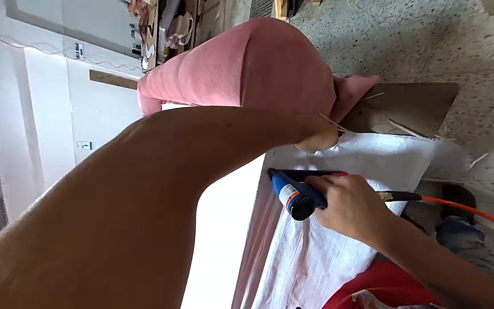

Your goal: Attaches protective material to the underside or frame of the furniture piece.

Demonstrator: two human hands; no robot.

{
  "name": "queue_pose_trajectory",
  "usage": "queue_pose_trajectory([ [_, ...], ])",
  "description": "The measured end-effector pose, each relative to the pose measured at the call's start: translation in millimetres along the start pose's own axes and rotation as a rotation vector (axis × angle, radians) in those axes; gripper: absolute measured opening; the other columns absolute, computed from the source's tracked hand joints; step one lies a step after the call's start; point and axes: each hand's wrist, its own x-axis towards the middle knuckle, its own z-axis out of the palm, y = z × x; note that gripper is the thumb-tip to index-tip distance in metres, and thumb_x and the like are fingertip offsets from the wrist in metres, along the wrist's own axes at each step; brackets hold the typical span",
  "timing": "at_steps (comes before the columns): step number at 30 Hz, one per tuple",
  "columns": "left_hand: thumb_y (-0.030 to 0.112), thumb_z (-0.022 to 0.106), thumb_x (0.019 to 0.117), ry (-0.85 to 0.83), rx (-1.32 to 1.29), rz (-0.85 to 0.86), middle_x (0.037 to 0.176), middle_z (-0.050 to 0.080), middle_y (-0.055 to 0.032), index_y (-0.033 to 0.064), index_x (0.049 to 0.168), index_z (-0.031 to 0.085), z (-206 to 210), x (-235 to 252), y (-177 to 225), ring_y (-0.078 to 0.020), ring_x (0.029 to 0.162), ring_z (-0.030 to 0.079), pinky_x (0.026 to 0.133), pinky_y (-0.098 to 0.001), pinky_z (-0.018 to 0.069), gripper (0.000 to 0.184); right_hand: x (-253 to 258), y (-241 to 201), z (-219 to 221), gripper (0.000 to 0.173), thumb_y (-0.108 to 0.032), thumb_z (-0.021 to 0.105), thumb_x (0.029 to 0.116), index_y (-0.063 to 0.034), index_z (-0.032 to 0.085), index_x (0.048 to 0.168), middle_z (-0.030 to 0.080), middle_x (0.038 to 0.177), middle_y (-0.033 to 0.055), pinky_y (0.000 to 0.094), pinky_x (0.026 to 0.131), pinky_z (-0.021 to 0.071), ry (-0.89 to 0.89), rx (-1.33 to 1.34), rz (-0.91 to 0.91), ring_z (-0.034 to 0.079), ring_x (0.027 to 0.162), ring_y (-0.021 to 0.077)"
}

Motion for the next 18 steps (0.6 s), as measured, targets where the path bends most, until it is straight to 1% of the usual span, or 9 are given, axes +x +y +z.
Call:
queue_pose_trajectory([
  [3,0.009,0.080,0.0796,-0.115,0.014,-0.110,0.102,0.069,-0.0142,0.0057,0.101,0.070,-23,-13,18,-0.0356,0.098,0.067,0.079,-0.0602,0.0544,0.024,-14,-13,8,0.016,-0.028,0.068,0.0740,-0.0127,0.069,0.079,0.057,0.058,0.0013,0.0403,0.045,0.0479,-0.018,0.002,0.032,0.061,0.052,0.0199],
  [5,0.013,0.079,0.0813,-0.080,-0.031,-0.183,0.101,0.069,-0.0184,0.0013,0.098,0.070,-23,-20,28,-0.0394,0.097,0.067,0.077,-0.0632,0.0536,0.022,-31,-24,2,0.023,-0.027,0.074,0.0749,-0.0120,0.073,0.092,0.064,0.067,0.0038,0.0450,0.050,0.0529,-0.058,0.071,0.074,0.066,0.059,0.0234],
  [7,0.034,0.071,0.0935,-0.015,-0.183,-0.273,0.108,0.069,-0.0214,-0.0001,0.108,0.071,-31,-27,37,-0.0419,0.105,0.067,0.085,-0.0672,0.0527,0.038,-50,-26,-17,0.029,-0.029,0.074,0.0773,-0.0134,0.072,0.101,0.069,0.075,0.0055,0.0497,0.056,0.0568,-0.116,0.120,0.110,0.070,0.067,0.0261],
  [9,0.061,0.067,0.0922,-0.136,-0.342,-0.319,0.115,0.069,-0.0257,-0.0015,0.117,0.071,-40,-34,63,-0.0450,0.114,0.064,0.095,-0.0715,0.0465,0.067,-75,-27,-29,0.030,-0.033,0.071,0.0783,-0.0131,0.071,0.101,0.070,0.076,0.0061,0.0500,0.056,0.0566,-0.159,0.135,0.115,0.071,0.068,0.0267],
  [11,0.047,0.075,0.0901,-0.294,-0.228,-0.244,0.105,0.071,-0.0226,0.0012,0.107,0.072,-30,-45,93,-0.0430,0.103,0.067,0.084,-0.0689,0.0500,0.049,-93,-31,-29,0.030,-0.033,0.071,0.0766,-0.0123,0.072,0.099,0.069,0.073,0.0055,0.0478,0.054,0.0563,-0.159,0.101,0.082,0.070,0.065,0.0258],
  [13,0.021,0.074,0.0919,-0.365,-0.132,-0.161,0.107,0.070,-0.0191,0.0027,0.106,0.072,-6,-58,116,-0.0401,0.103,0.067,0.083,-0.0646,0.0515,0.024,-101,-41,-23,0.033,-0.027,0.075,0.0741,-0.0106,0.073,0.103,0.070,0.076,0.0074,0.0487,0.057,0.0574,-0.216,0.094,0.058,0.071,0.068,0.0276],
  [14,0.017,0.076,0.0894,-0.375,-0.121,-0.132,0.106,0.070,-0.0185,0.0032,0.106,0.072,4,-65,123,-0.0398,0.103,0.067,0.084,-0.0643,0.0515,0.022,-100,-46,-21,0.035,-0.023,0.077,0.0744,-0.0089,0.072,0.106,0.071,0.080,0.0101,0.0511,0.060,0.0578,-0.274,0.100,0.058,0.072,0.071,0.0305],
  [15,0.016,0.079,0.0866,-0.342,-0.121,-0.111,0.104,0.071,-0.0178,0.0041,0.105,0.074,9,-68,125,-0.0394,0.101,0.067,0.084,-0.0644,0.0518,0.023,-96,-48,-21,0.036,-0.021,0.078,0.0760,-0.0077,0.071,0.109,0.071,0.084,0.0124,0.0530,0.064,0.0581,-0.332,0.097,0.064,0.072,0.075,0.0326],
  [18,0.022,0.074,0.0915,-0.078,-0.100,0.045,0.094,0.071,-0.0132,0.0077,0.097,0.073,31,-72,121,-0.0347,0.093,0.068,0.080,-0.0591,0.0524,0.016,-91,-61,-10,0.035,-0.027,0.074,0.0798,-0.0080,0.070,0.109,0.070,0.083,0.0119,0.0514,0.063,0.0575,-0.422,0.093,0.036,0.072,0.075,0.0313],
])
